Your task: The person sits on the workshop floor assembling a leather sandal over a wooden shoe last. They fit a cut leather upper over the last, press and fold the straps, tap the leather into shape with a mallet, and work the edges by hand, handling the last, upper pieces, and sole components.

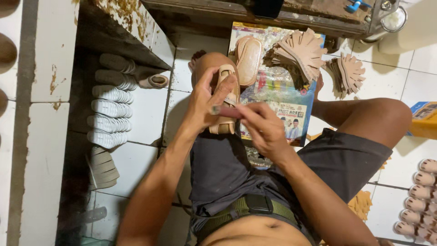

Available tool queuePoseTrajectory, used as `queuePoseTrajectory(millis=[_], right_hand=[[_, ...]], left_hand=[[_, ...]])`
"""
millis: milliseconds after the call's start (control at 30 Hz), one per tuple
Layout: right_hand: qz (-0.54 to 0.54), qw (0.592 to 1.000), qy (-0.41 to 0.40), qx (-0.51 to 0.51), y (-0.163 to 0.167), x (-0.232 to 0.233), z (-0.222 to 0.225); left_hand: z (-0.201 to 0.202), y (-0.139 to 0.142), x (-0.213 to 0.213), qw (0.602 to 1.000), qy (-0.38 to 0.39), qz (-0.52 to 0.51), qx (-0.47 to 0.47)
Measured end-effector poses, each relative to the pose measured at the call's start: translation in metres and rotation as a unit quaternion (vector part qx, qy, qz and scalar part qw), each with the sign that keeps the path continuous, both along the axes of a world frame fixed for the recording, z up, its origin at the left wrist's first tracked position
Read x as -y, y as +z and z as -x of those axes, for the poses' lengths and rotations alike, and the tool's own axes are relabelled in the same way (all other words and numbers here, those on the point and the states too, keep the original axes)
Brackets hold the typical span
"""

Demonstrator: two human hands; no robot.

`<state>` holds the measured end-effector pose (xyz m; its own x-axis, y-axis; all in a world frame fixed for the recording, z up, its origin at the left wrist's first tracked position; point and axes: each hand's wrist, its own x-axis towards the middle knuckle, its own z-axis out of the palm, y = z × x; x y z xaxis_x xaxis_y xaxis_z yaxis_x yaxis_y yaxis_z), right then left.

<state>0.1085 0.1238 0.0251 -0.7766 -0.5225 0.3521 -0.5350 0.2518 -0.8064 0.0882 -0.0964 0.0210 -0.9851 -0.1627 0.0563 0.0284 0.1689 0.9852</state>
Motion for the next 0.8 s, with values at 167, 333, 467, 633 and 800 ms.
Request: queuePoseTrajectory(millis=[167, 333, 467, 633, 800], right_hand=[[0.002, 1.0, 0.01, 0.013, -0.001, -0.008, -0.004], [0.026, 0.998, -0.053, 0.012, 0.009, -0.004, 0.006], [0.013, 0.998, -0.025, -0.062, 0.006, 0.019, 0.023], [-0.036, 0.996, -0.03, -0.077, 0.002, 0.009, 0.029], [-0.016, 0.999, -0.04, -0.029, -0.002, -0.004, 0.032]], left_hand=[[-0.002, 0.005, -0.001, 0.996, -0.003, -0.064, 0.067], [0.001, 0.01, -0.002, 0.975, -0.02, -0.166, 0.143], [0.002, 0.01, -0.002, 0.971, -0.045, -0.186, 0.142], [-0.001, 0.012, -0.002, 0.991, -0.032, -0.093, 0.093], [0.0, 0.008, 0.003, 0.987, -0.021, -0.121, 0.103]])
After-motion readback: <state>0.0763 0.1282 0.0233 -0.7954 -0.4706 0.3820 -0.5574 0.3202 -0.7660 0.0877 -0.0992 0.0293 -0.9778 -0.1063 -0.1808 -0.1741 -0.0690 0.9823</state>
